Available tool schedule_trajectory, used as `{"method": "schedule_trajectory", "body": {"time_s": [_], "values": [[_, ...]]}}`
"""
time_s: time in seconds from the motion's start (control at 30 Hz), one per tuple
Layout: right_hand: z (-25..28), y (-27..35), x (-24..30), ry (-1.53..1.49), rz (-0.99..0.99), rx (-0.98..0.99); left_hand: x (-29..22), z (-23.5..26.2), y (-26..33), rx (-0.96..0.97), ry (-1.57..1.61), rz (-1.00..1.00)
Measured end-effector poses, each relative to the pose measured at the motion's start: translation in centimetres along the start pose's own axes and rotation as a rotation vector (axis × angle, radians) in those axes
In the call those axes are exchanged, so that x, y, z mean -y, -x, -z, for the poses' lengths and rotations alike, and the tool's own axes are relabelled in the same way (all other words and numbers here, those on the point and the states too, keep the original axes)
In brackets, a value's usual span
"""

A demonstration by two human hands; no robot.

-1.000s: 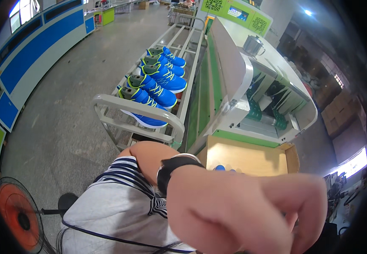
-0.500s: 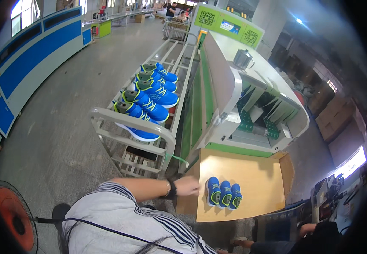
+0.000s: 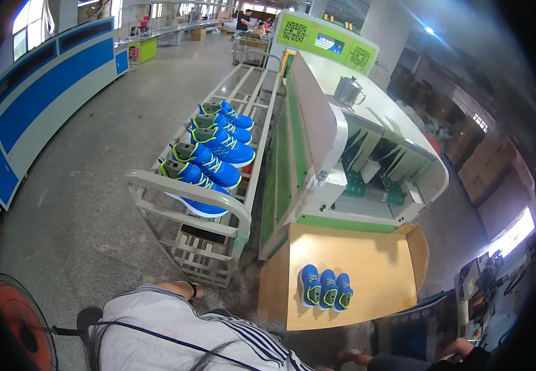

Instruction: The person repeatedly picks up blue and green sneakers from a wooden table and places them onto a conveyor belt machine. The person handles the shoes one at a time, arranging them on the table and feeding them into the machine's intake. A coworker is visible in the background handling similar shoes at a separate station.

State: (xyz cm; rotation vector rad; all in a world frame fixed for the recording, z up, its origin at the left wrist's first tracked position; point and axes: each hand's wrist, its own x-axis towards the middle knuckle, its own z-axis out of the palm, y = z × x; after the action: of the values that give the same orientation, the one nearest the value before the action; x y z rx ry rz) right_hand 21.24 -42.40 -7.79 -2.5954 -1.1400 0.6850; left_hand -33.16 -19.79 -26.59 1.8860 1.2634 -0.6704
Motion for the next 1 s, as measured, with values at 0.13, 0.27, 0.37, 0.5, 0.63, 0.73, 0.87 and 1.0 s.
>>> {"method": "schedule_trajectory", "body": {"time_s": [0.13, 0.27, 0.37, 0.5, 0.63, 0.73, 0.87, 1.0], "values": [[-0.8, -0.9, 2.0, 0.003, 0.047, 0.025, -4.3, 1.6, -1.5, -0.136, 0.111, -0.044], [-1.3, -0.5, 2.0, -0.001, 0.030, 0.039, -10.2, 5.2, 0.8, -0.105, 0.105, -0.272], [-1.7, -1.2, 3.2, -0.008, 0.067, 0.050, -8.8, 2.7, -1.9, -0.255, 0.284, -0.297], [-2.2, -0.7, 2.6, -0.011, 0.049, 0.060, -8.6, 4.4, -0.1, -0.022, 0.070, -0.220], [-2.7, -0.5, 2.4, -0.028, 0.044, 0.072, -4.4, 2.0, -1.9, 0.031, -0.018, -0.138], [-3.2, -0.4, 1.8, -0.032, 0.033, 0.077, -1.9, 0.0, -2.6, -0.199, -0.113, -0.195], [-5.2, -0.3, 0.0, -0.028, 0.018, 0.109, -0.9, -0.9, -4.6, -0.169, -0.100, -0.134], [-10.2, 4.3, -8.2, -0.007, -0.032, 0.155, -5.2, 1.5, -4.6, -0.136, 0.086, -0.100]]}}
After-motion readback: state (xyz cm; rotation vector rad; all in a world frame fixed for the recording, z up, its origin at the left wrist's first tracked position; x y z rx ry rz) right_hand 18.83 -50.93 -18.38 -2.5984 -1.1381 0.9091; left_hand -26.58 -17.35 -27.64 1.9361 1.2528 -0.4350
